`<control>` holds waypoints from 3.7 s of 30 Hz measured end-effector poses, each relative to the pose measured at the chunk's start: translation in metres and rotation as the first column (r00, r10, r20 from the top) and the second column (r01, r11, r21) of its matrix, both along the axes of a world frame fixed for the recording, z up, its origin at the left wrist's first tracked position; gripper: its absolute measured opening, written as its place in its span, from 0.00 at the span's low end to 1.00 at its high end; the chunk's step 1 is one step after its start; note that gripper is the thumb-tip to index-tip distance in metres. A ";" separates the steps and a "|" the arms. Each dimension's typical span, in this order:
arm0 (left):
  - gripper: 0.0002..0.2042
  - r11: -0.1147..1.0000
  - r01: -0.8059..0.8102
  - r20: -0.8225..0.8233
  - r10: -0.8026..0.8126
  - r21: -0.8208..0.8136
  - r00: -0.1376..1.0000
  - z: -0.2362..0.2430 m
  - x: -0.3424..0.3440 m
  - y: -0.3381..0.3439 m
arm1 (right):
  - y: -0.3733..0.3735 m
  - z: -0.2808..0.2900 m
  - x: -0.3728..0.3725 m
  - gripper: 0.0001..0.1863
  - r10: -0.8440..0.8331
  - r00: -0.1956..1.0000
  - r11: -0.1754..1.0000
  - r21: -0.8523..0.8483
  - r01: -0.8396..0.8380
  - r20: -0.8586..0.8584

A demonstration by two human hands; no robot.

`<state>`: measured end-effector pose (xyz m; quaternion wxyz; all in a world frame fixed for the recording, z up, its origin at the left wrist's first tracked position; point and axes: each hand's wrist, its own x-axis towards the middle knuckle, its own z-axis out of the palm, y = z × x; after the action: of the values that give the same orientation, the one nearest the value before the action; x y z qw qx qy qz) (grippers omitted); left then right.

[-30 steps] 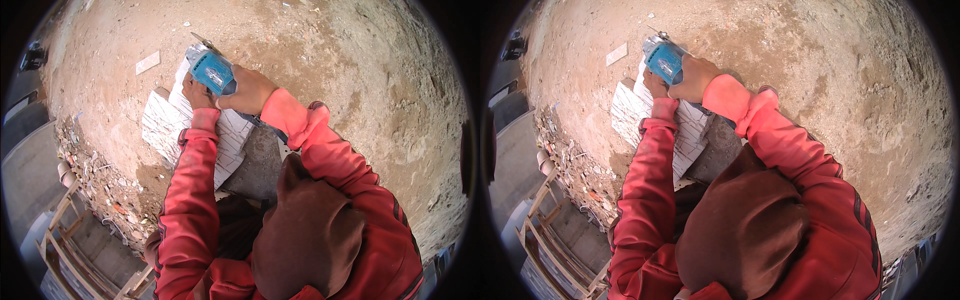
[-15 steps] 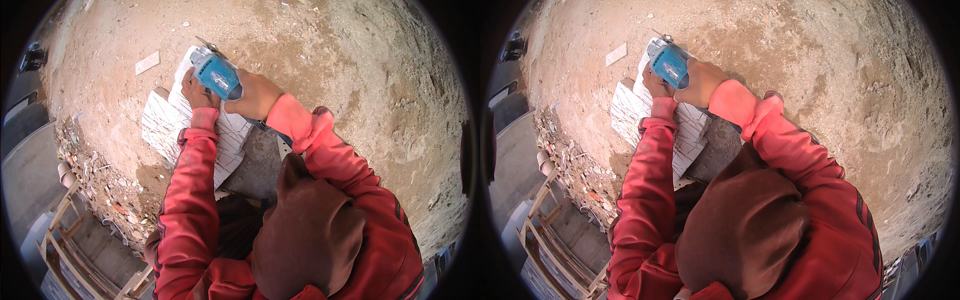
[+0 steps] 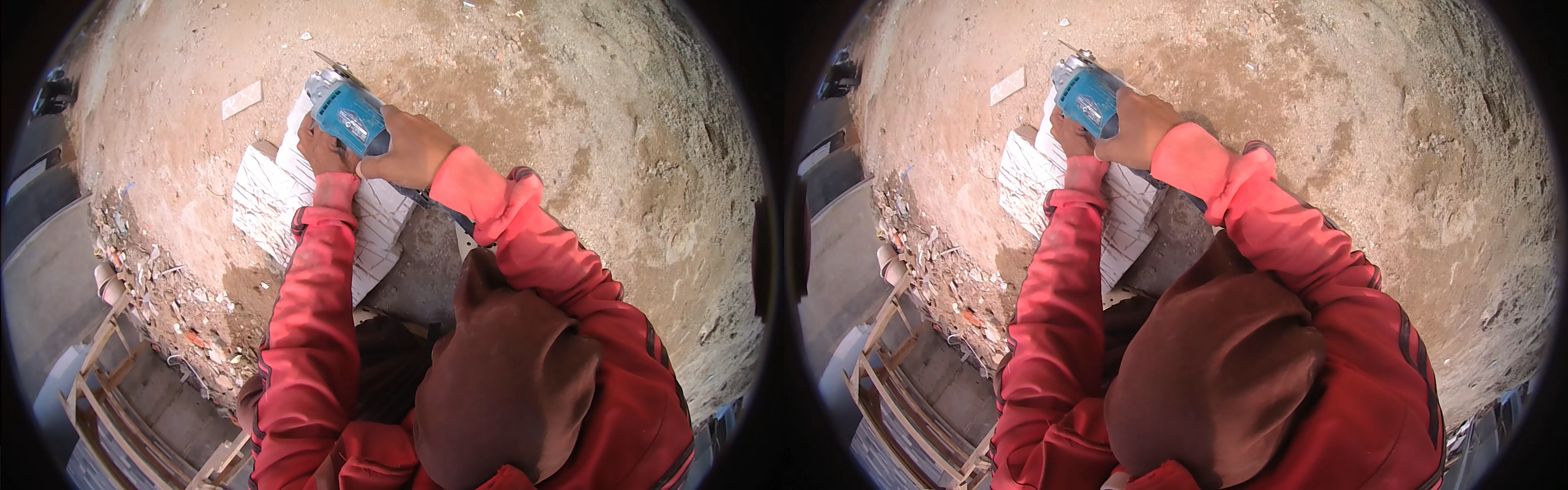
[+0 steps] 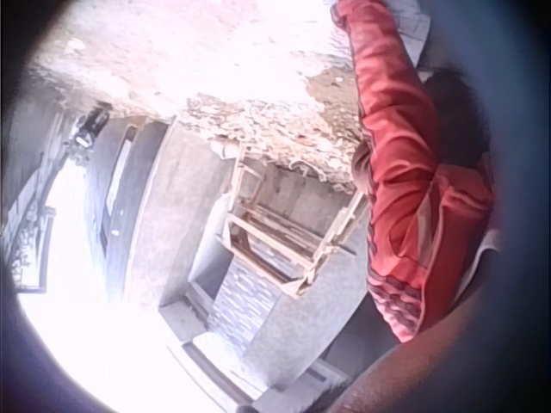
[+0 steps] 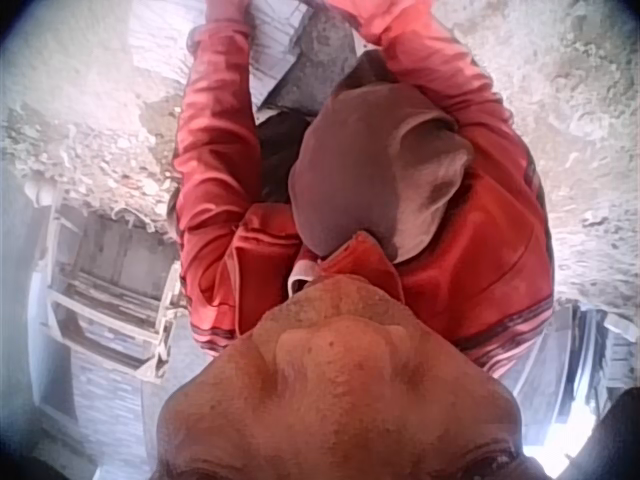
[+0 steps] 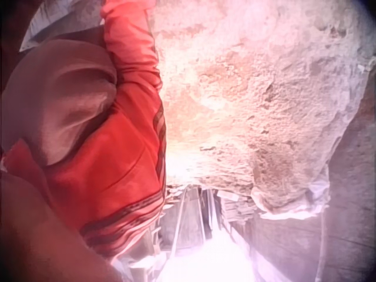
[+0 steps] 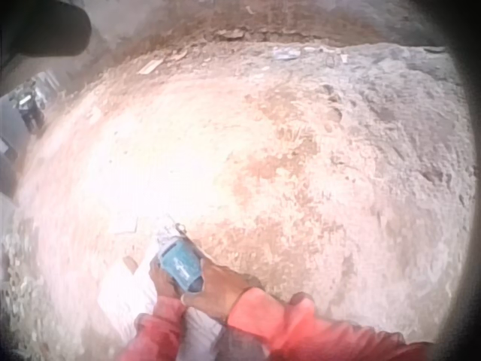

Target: The person retrieves a tile and an angle grinder, plugs in the grinder, and cuts the tile into smaller pieces on the ground. The person then places the grinder on a wooden structure and walks away.

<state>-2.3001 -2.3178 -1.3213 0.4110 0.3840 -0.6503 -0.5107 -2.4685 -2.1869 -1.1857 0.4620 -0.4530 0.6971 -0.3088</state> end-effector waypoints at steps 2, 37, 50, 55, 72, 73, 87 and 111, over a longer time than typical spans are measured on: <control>0.19 0.999 0.004 -0.040 -0.003 0.042 0.999 -0.001 -0.002 0.001 | 0.003 -0.004 0.000 0.40 -0.002 1.000 1.000 -0.004 0.002 -0.003; 0.16 0.931 0.001 0.229 0.089 -0.365 0.969 -0.005 0.000 0.002 | 0.032 -0.003 0.006 0.36 -0.017 0.999 1.000 -0.015 0.016 -0.046; 0.16 0.739 0.219 0.554 0.241 -0.637 0.796 0.023 0.000 0.010 | 0.048 -0.005 0.004 0.35 -0.023 1.000 0.999 -0.024 0.023 -0.009; 0.15 0.738 0.222 0.538 0.220 -0.637 0.814 0.019 0.000 0.007 | 0.051 -0.004 0.004 0.34 -0.022 1.000 1.000 -0.022 0.022 -0.005; 0.16 0.678 0.290 0.585 0.253 -0.675 0.771 0.018 0.006 0.004 | 0.063 -0.003 0.003 0.44 -0.005 1.000 1.000 -0.002 0.005 -0.007; 0.16 0.676 0.291 0.583 0.250 -0.677 0.773 0.018 0.005 0.005 | 0.064 -0.005 0.003 0.41 -0.013 1.000 1.000 -0.013 0.013 -0.008; 0.33 0.770 0.227 0.541 0.176 -0.596 0.823 0.014 0.005 0.008 | 0.070 -0.003 0.005 0.40 -0.005 1.000 1.000 0.020 0.005 -0.017; 0.24 0.709 0.242 0.564 0.259 -0.662 0.784 0.055 0.005 0.022 | 0.097 -0.003 -0.005 0.38 -0.192 0.976 0.970 -0.127 0.205 0.103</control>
<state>-2.2955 -2.2955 -1.2659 0.2904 0.3462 -0.8897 -0.0651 -2.4731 -2.0899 -1.1892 0.4272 -0.3973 0.6947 -0.4207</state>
